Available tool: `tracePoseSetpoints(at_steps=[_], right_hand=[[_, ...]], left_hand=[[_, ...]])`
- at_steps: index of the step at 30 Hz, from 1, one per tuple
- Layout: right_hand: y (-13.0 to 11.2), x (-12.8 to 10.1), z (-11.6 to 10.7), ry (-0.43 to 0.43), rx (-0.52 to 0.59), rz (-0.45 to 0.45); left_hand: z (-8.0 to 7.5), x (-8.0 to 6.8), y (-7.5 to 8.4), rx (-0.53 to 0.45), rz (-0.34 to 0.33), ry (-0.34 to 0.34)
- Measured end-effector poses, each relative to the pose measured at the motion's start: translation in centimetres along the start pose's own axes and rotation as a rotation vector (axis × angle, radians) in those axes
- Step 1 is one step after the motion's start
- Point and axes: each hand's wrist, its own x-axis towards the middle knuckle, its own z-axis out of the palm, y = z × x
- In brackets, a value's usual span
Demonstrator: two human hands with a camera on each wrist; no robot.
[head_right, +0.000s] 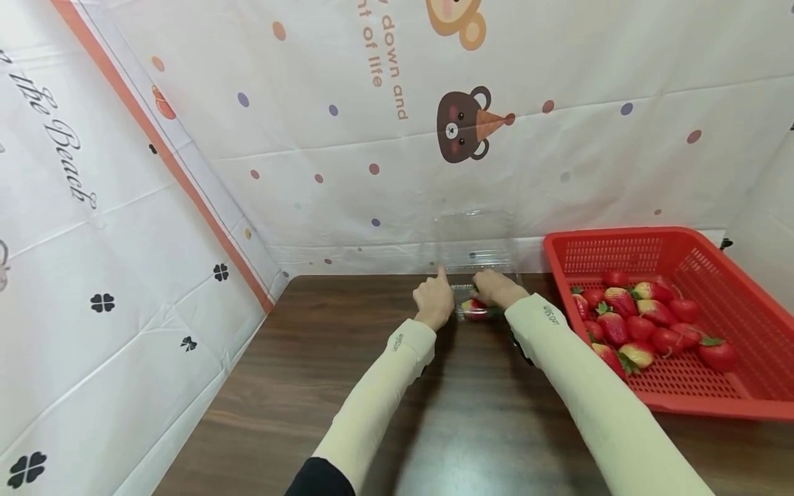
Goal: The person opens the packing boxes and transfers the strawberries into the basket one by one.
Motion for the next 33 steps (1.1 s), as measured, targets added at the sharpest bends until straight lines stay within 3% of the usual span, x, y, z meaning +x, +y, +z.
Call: tracePoseSetpoints(at_steps=[10,14,19,22,28,33], right_hand=[[-0.4,-0.5,-4.4,0.049,0.057,0.096],[-0.5,-0.9,-6.6,0.119,0.007,0.069],[-0.4,-1.7,-9.1,0.184,-0.02,0.055],[0.4,-2.5,-10.6,0.208,-0.04,0.079],[3.5,-5.3,-13.3,0.221,-0.083,0.132],[5.5,-6.9,-14.7,0.221,-0.084,0.151]], left_hand=[[-0.6,2.0,-1.0,0.054,0.005,0.023],[-1.1,2.9,-1.8,0.039,0.017,0.037],[-1.4,3.9,-2.9,0.012,-0.03,0.063],[-1.6,4.3,-3.1,-0.003,-0.024,0.113],[-2.6,4.7,-2.2,0.011,0.07,0.232],[-3.3,5.1,-2.4,0.001,0.067,0.215]])
